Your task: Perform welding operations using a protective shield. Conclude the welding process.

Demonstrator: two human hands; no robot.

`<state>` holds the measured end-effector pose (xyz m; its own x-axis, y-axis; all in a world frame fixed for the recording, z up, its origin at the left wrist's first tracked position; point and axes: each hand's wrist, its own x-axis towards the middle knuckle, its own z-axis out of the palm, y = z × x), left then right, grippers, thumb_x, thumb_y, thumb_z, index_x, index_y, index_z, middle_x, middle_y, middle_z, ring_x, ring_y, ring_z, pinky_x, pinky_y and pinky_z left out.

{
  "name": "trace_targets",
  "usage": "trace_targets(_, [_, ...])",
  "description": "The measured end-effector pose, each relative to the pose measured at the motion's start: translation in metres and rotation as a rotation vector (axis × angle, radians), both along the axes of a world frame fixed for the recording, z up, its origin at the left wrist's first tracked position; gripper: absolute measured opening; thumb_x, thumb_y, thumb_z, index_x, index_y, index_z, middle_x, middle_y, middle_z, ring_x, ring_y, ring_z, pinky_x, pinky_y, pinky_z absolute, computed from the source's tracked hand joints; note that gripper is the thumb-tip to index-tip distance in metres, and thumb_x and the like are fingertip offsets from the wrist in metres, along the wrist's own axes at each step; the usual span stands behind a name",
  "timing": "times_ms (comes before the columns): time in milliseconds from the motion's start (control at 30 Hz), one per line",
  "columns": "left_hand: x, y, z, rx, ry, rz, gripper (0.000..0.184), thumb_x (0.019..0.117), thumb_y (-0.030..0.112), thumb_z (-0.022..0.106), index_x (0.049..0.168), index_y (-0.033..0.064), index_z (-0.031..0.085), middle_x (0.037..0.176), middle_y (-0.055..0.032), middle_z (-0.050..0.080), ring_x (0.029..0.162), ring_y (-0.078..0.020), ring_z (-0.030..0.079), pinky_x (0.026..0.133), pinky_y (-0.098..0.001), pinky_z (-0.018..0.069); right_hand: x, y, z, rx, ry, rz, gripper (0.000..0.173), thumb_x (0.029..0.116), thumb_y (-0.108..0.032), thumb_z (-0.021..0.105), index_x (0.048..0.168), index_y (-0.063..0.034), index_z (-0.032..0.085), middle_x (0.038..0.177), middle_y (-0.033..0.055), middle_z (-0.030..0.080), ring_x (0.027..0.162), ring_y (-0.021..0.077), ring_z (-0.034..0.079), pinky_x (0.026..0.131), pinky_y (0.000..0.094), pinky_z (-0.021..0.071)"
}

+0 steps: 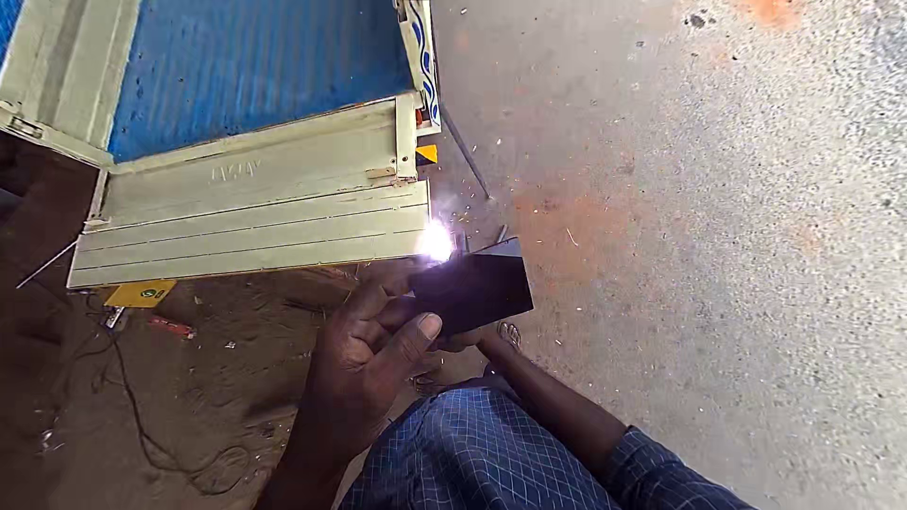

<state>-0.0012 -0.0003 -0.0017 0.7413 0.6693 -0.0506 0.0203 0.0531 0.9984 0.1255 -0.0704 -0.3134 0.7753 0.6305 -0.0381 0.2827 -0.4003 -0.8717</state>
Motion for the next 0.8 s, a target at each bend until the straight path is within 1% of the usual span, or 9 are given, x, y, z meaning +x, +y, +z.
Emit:
trace_targets(67, [-0.001,-0.002,-0.003,0.011,0.042,0.05,0.04,0.0951,0.008,0.068,0.134,0.0083,0.061,0.109,-0.014,0.072,0.091,-0.0259,0.074,0.079,-0.0415,0.0647,0.024,0.002,0.087,-0.302,0.575,0.11,0.049,0.109,-0.021,0.049,0.154,-0.0041,0.037,0.138,0.0262,0.057,0.127,0.0381,0.057,0.108,0.0528,0.0452])
trace_targets(100, [-0.002,-0.002,-0.003,0.003,0.051,0.049,0.039,0.0958,0.009,0.067,0.134,0.0084,0.061,0.109,-0.0146,0.072,0.091,-0.0272,0.074,0.079,-0.0431,0.065,0.031,0.008,0.106,-0.34,0.628,0.089,0.049,0.1089,-0.019,0.049,0.153,-0.0007,0.038,0.14,0.0279,0.056,0.129,0.0402,0.056,0.109,0.0544,0.0431])
trace_targets(167, [-0.002,-0.002,-0.003,0.001,0.062,0.044,0.038,0.0973,0.01,0.067,0.134,0.0078,0.06,0.111,-0.0154,0.072,0.092,-0.0288,0.074,0.08,-0.0448,0.0653,0.018,0.008,0.092,-0.189,0.382,-0.004,0.042,0.1067,-0.023,0.051,0.135,0.0068,0.052,0.115,0.0301,0.066,0.102,0.0407,0.067,0.086,0.0527,0.0556])
trace_targets(333, [0.001,-0.001,-0.002,0.017,0.051,0.014,0.037,0.0983,0.009,0.065,0.135,0.0111,0.062,0.112,-0.0133,0.072,0.092,-0.0263,0.074,0.08,-0.041,0.0651,0.035,0.017,0.125,-0.32,0.683,0.048,0.051,0.1137,-0.029,0.035,0.153,0.0033,0.035,0.12,0.0286,0.064,0.102,0.039,0.066,0.091,0.0524,0.0522])
trace_targets(433, [0.001,0.001,-0.005,-0.003,0.031,0.012,0.038,0.0984,0.01,0.066,0.136,0.0106,0.06,0.114,-0.0139,0.071,0.095,-0.027,0.074,0.083,-0.0431,0.0648,0.035,0.017,0.121,-0.315,0.684,0.031,0.048,0.1129,-0.027,0.038,0.151,0.0037,0.04,0.13,0.0297,0.061,0.114,0.0407,0.062,0.1,0.0541,0.0481])
trace_targets(533, [0.0,0.002,-0.008,-0.009,0.047,0.011,0.04,0.0983,0.01,0.066,0.138,0.008,0.059,0.115,-0.0167,0.071,0.096,-0.03,0.073,0.083,-0.0455,0.0647,0.007,0.001,0.057,-0.267,0.433,0.079,0.04,0.1107,-0.024,0.045,0.133,0.0076,0.056,0.121,0.0314,0.063,0.112,0.0435,0.064,0.095,0.0566,0.0513])
trace_targets(633, [0.0,0.003,-0.008,-0.006,0.079,0.023,0.039,0.0975,0.01,0.066,0.136,0.0084,0.06,0.112,-0.0157,0.072,0.094,-0.029,0.074,0.082,-0.0448,0.0648,-0.002,-0.013,0.022,-0.189,0.493,0.146,0.039,0.1077,-0.018,0.051,0.14,0.0025,0.052,0.133,0.0284,0.059,0.124,0.0403,0.058,0.104,0.0542,0.0472])
trace_targets(733, [0.002,0.003,-0.007,-0.008,0.078,0.008,0.037,0.0991,0.01,0.064,0.136,0.009,0.06,0.11,-0.0145,0.073,0.092,-0.0278,0.074,0.082,-0.0435,0.0653,0.002,-0.004,0.036,-0.095,0.57,0.032,0.045,0.111,-0.033,0.044,0.148,-0.006,0.045,0.111,0.0237,0.066,0.098,0.0359,0.067,0.084,0.0545,0.0553])
trace_targets(800, [0.005,0.004,-0.006,-0.02,0.069,0.001,0.037,0.0987,0.009,0.064,0.136,0.0093,0.06,0.113,-0.0144,0.072,0.094,-0.0283,0.074,0.082,-0.044,0.0654,0.02,0.007,0.082,-0.195,0.702,0.026,0.047,0.1133,-0.029,0.035,0.151,-0.0014,0.04,0.112,0.0242,0.065,0.096,0.0349,0.066,0.088,0.0518,0.053])
